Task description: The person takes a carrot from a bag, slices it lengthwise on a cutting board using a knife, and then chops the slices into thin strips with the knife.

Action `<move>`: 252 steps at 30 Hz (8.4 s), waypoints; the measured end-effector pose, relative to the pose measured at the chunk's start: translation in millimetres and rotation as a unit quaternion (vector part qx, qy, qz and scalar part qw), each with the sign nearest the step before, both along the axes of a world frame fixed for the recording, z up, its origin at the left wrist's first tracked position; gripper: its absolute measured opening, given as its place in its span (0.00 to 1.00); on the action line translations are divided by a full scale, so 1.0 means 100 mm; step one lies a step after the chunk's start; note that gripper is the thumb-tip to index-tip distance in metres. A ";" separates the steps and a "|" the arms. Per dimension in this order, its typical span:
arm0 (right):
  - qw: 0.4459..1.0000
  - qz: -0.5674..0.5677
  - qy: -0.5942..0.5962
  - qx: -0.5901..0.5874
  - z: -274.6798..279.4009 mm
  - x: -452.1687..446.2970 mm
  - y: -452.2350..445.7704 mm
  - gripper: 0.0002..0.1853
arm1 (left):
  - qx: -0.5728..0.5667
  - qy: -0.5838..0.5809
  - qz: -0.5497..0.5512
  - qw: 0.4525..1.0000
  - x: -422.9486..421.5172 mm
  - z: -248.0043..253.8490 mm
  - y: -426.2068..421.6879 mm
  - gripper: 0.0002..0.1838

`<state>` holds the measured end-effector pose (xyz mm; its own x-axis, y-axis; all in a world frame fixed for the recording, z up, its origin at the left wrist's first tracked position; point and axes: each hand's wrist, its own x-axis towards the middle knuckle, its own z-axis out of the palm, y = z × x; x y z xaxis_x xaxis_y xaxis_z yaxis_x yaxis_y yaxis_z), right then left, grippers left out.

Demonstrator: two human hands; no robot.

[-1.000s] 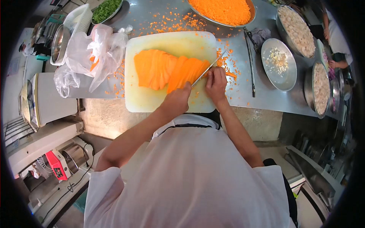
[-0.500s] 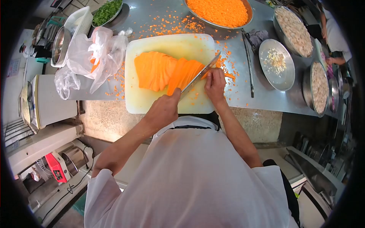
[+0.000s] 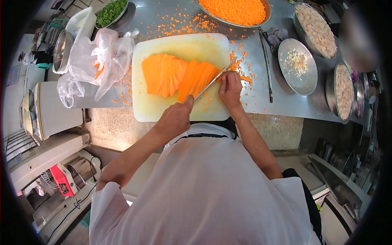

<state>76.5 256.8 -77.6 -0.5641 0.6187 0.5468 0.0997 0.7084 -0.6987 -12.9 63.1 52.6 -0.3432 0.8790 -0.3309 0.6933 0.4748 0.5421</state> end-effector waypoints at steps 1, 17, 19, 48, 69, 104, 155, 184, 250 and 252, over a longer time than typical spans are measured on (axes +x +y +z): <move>1.000 -0.002 0.002 0.003 0.00 0.00 0.00 0.03 | 0.000 0.000 0.000 1.000 0.00 -0.02 0.01 0.14; 0.993 0.054 -0.060 -0.091 0.02 0.02 0.10 0.04 | 0.088 -0.095 0.099 0.987 -0.40 0.13 -0.24 0.11; 0.999 0.018 -0.033 0.015 0.12 -0.02 0.13 0.07 | 0.129 -0.118 0.170 0.970 -0.52 0.15 -0.42 0.10; 0.917 -0.028 -0.362 0.165 0.24 -0.62 -0.84 0.39 | 0.161 -0.208 0.340 0.903 -1.36 -0.30 -1.75 0.09; 0.907 -0.032 -0.402 0.119 0.52 -1.06 -1.04 0.41 | 0.171 -0.200 0.288 0.921 -1.19 -0.65 -1.74 0.17; 0.939 0.249 -0.170 0.167 0.24 -2.07 -0.80 0.18 | 0.118 -0.063 0.459 0.878 -0.85 -0.37 -1.14 0.12; 0.904 0.294 -0.224 0.217 0.25 -1.99 -0.83 0.19 | 0.143 0.016 0.358 0.923 -1.04 -0.34 -0.53 0.07; 0.911 0.296 -0.205 0.202 0.21 -2.06 -0.80 0.15 | 0.129 -0.071 0.343 0.928 -1.23 -0.14 -0.68 0.08; 0.922 0.263 -0.184 0.216 0.19 -2.03 -0.74 0.13 | 0.079 0.035 0.320 0.944 -0.96 -0.07 -0.67 0.08; 0.924 0.260 -0.188 0.207 0.23 -2.02 -0.75 0.15 | 0.066 0.046 0.314 0.946 -0.89 -0.17 -0.69 0.08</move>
